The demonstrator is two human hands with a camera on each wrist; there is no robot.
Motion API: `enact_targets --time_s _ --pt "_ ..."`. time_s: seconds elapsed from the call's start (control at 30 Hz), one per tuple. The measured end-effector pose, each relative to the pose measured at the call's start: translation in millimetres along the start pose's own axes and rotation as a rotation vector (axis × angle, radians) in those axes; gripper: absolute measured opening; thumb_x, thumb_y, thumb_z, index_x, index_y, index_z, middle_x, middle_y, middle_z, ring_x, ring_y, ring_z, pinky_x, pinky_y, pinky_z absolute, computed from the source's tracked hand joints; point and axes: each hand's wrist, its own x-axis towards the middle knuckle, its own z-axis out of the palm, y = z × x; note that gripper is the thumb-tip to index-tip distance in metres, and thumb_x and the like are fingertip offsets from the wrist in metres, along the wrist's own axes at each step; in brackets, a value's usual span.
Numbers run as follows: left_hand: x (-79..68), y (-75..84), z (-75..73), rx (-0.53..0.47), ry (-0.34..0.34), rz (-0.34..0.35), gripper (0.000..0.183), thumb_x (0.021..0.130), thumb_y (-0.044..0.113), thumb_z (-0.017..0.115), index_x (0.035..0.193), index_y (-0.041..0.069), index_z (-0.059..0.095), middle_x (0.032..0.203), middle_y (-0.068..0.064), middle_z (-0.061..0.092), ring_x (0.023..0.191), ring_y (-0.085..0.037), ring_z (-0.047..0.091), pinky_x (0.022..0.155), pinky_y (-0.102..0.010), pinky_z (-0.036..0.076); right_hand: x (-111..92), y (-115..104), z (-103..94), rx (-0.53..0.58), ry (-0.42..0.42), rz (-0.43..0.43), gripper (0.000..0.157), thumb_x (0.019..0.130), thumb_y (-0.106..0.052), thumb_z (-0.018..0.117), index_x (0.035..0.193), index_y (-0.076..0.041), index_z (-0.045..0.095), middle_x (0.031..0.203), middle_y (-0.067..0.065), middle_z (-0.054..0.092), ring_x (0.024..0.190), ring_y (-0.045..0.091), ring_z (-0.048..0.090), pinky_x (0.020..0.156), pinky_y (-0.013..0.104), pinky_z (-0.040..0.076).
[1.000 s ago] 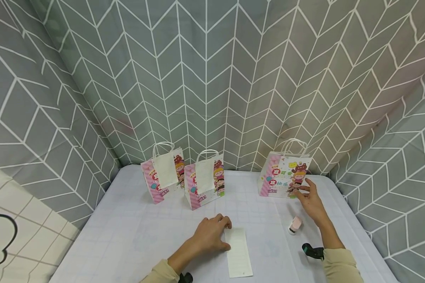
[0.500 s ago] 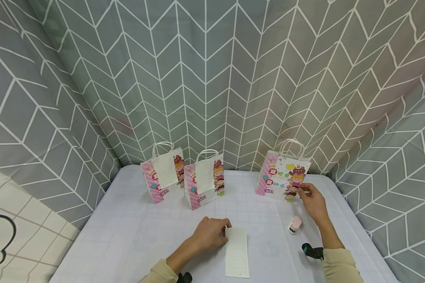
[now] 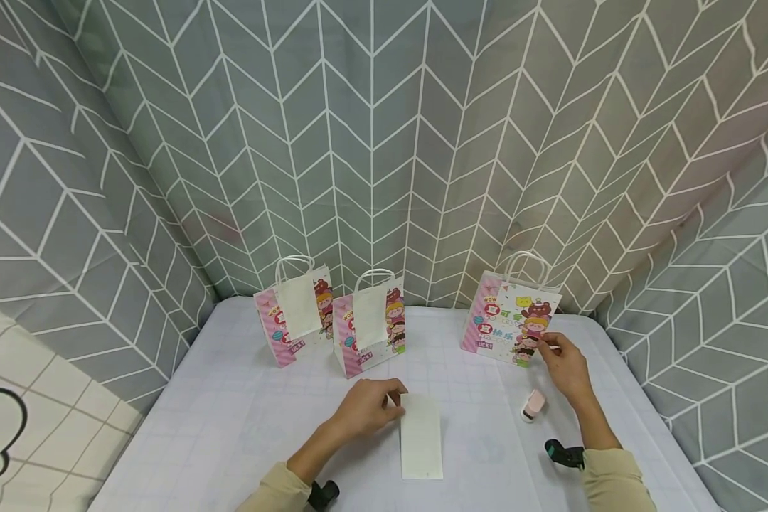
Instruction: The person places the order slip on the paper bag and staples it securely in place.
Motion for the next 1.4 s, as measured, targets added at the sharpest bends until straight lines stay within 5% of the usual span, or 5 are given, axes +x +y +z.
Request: enact_targets --time_s 0.23,0.5,1.4 --pt "-1.2 -7.9 -5.0 -0.056 0.032 -0.034 0.018 0.088 0.021 0.078 0.105 0.021 0.072 0.086 0.016 0.069 0.066 0.001 0.05 0.058 -0.02 0.041 -0.9 -1.1 -1.8 0.027 -0.05 0.005 0.043 0.107 -0.031 0.046 0.13 0.004 0.052 0.157 0.022 0.037 0.127 0.042 0.046 0.095 0.051 0.04" --pt "-2.9 -13.0 -8.1 -0.095 0.042 -0.042 0.015 0.089 0.02 0.077 0.103 0.02 0.072 0.087 0.014 0.07 0.067 -0.001 0.051 0.06 -0.021 0.042 -3.5 0.2 -0.3 0.068 -0.101 0.006 0.045 0.107 -0.034 0.046 0.135 0.001 0.05 0.144 0.03 0.047 0.13 0.046 0.043 0.103 0.062 0.033" --pt "-2.7 -15.3 -20.6 -0.173 0.127 -0.068 0.015 0.091 0.019 0.076 0.105 0.016 0.072 0.09 0.008 0.073 0.069 -0.003 0.054 0.058 -0.023 0.044 -15.6 -11.1 12.1 0.032 -0.158 -0.117 0.035 0.103 -0.031 0.056 0.122 -0.001 0.058 0.151 0.025 0.044 0.122 0.039 0.052 0.095 0.051 0.039"
